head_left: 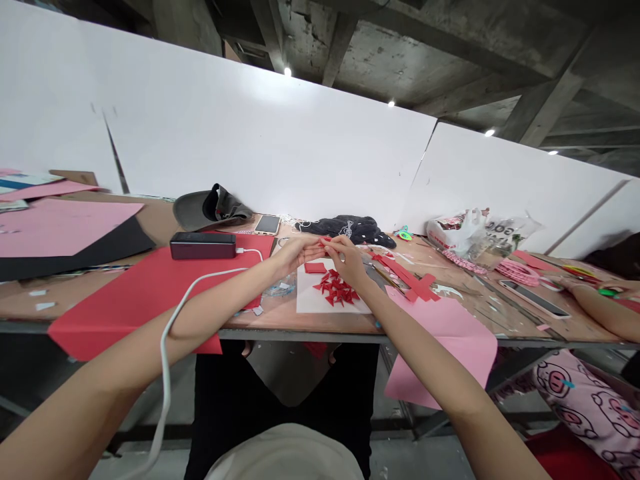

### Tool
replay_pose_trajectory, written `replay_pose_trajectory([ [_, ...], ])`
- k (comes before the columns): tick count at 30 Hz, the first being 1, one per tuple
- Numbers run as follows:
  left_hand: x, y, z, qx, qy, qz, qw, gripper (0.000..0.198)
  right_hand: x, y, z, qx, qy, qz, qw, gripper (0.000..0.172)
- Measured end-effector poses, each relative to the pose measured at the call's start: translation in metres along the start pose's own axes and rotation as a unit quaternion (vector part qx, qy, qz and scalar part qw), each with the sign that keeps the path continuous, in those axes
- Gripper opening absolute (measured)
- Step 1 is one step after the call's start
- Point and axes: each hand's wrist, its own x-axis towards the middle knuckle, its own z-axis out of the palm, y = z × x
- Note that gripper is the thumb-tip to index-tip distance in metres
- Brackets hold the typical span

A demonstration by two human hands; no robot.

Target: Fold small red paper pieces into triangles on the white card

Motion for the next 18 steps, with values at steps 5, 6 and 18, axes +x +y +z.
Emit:
replay_pose_trajectory([
  [5,0.0,-0.003,-0.003,0.009,-0.008,-0.013,1.0,0.015,0.0,0.009,0.0,0.008,-0.004,-0.006,1.0,0.023],
  [6,-0.001,-0.003,-0.003,0.013,-0.014,-0.016,1.0,0.016,0.0,0.011,0.0,0.008,-0.001,-0.003,1.0,0.021],
  [18,-0.005,-0.001,-0.001,0.063,-0.049,0.001,0.997,0.018,0.003,0.008,-0.003,0.012,0.009,0.003,1.0,0.016],
])
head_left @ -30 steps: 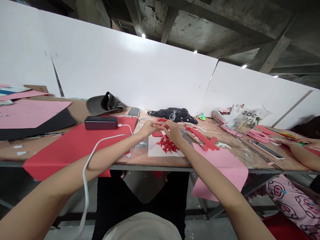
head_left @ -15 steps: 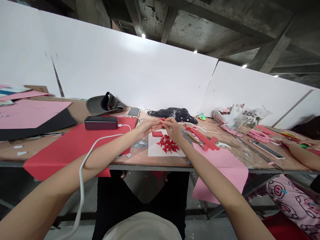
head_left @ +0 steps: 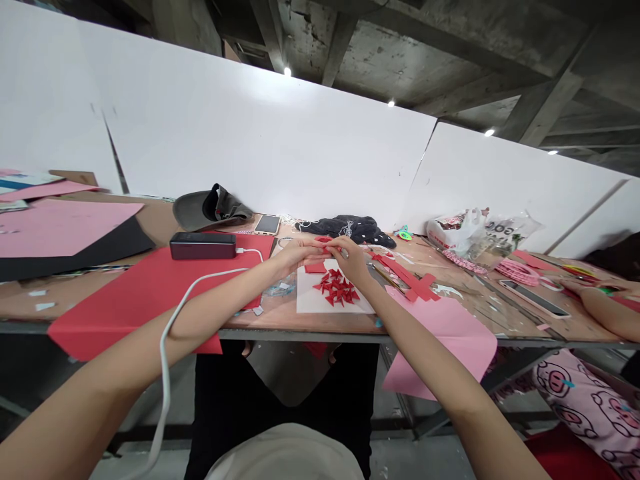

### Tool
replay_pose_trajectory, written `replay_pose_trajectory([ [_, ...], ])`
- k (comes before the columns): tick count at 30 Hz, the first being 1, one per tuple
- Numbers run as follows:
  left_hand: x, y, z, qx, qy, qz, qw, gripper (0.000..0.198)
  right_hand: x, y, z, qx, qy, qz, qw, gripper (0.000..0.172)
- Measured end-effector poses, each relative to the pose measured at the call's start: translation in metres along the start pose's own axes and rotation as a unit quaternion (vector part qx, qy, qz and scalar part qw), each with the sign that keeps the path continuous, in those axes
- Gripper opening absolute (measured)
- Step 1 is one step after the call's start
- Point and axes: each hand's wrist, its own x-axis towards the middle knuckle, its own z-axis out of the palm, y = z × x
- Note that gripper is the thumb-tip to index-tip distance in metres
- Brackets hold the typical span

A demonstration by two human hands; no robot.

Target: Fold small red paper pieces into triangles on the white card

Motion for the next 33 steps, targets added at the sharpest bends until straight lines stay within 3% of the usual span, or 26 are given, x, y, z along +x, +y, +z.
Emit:
replay_pose_trajectory([
  [9,0.0033,-0.0046,-0.0066,0.033,-0.017,0.026,0.999,0.026,0.0005,0.0003,0.0009,0.063,0.019,0.074,0.995,0.01],
  [16,0.0028,-0.0032,-0.0034,0.138,0.032,0.096,0.985,0.032,-0.0002,-0.0004,0.0027,0.162,-0.023,0.116,0.98,0.016],
  [20,0.001,-0.0001,-0.0024,0.105,0.066,0.076,0.989,0.029,-0.0009,-0.0052,0.0011,0.142,-0.019,0.057,0.988,0.024],
  [25,0.0003,-0.0018,-0.0028,0.064,0.067,0.022,0.995,0.026,-0.0015,-0.0051,-0.0007,0.069,-0.035,-0.037,0.996,0.014],
  [33,0.0015,-0.0034,-0.0046,0.038,0.016,0.025,0.999,0.028,-0.0002,-0.0007,-0.0015,0.071,-0.022,-0.016,0.997,0.01],
])
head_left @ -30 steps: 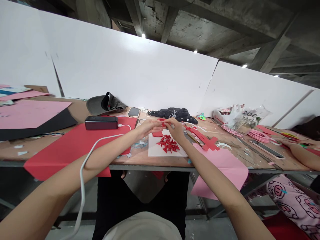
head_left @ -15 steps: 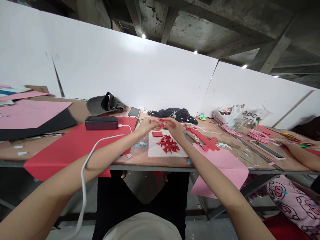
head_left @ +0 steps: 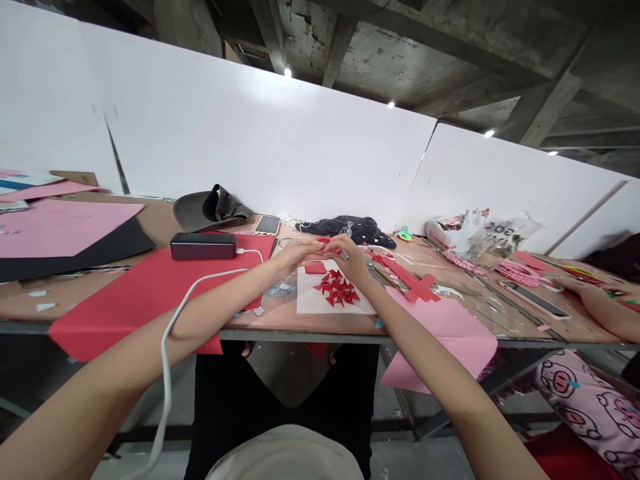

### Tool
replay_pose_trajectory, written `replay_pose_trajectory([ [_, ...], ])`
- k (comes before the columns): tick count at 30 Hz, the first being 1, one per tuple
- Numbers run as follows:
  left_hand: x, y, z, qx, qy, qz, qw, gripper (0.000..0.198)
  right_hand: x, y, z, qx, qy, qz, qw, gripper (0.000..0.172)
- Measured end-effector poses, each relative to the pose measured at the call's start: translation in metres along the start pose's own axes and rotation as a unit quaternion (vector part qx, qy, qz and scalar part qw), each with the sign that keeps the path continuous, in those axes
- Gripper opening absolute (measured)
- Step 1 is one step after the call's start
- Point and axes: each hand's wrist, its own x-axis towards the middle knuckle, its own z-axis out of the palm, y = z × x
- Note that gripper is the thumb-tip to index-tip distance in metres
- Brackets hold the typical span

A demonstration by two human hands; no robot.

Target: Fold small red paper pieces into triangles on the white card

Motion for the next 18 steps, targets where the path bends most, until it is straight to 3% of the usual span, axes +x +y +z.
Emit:
replay_pose_trajectory([
  [9,0.0054,-0.0064,0.0003,0.11,0.017,0.092,0.99,0.035,0.0006,0.0073,0.0046,0.099,0.027,0.125,0.987,0.008],
  [18,0.003,-0.0039,0.0032,0.139,0.025,0.107,0.984,0.032,0.0005,0.0031,0.0039,0.175,0.032,0.2,0.964,0.02],
])
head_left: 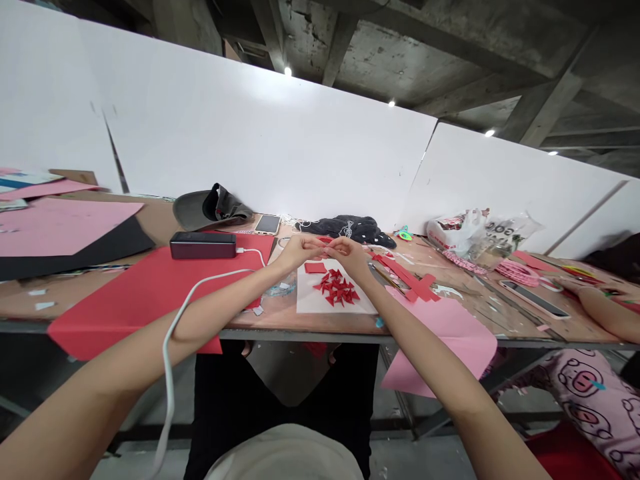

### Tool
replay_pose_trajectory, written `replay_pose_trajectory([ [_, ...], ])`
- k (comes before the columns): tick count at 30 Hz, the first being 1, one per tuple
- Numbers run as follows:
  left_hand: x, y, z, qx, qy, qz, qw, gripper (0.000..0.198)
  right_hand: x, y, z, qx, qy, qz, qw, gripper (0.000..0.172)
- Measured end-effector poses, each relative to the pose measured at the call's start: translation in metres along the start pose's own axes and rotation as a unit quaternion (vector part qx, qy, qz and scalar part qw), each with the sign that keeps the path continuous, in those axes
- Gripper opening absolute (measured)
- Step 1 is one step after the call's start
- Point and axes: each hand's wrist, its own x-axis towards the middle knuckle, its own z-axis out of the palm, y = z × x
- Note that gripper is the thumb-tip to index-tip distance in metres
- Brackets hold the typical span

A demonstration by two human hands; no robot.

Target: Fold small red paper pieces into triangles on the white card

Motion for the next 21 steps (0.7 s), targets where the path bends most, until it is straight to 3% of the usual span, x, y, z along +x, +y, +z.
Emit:
replay_pose_trajectory([
  [6,-0.0004,0.0014,-0.0001,-0.047,-0.049,0.006,0.998,0.04,0.0003,-0.0004,-0.0014,0.0,0.014,0.01,1.0,0.022],
  [12,-0.0017,0.0015,-0.0009,-0.036,0.001,-0.03,0.999,0.035,-0.0008,-0.0039,0.0007,0.014,-0.005,0.008,1.0,0.02],
  [15,-0.0012,-0.0003,-0.001,-0.034,0.023,-0.014,0.999,0.034,-0.0004,-0.0058,0.0004,0.016,-0.003,0.034,0.999,0.021],
  [21,-0.0014,0.0061,0.0009,-0.066,-0.002,0.026,0.997,0.034,0.0006,-0.0075,-0.0033,0.052,-0.003,0.043,0.998,0.017],
])
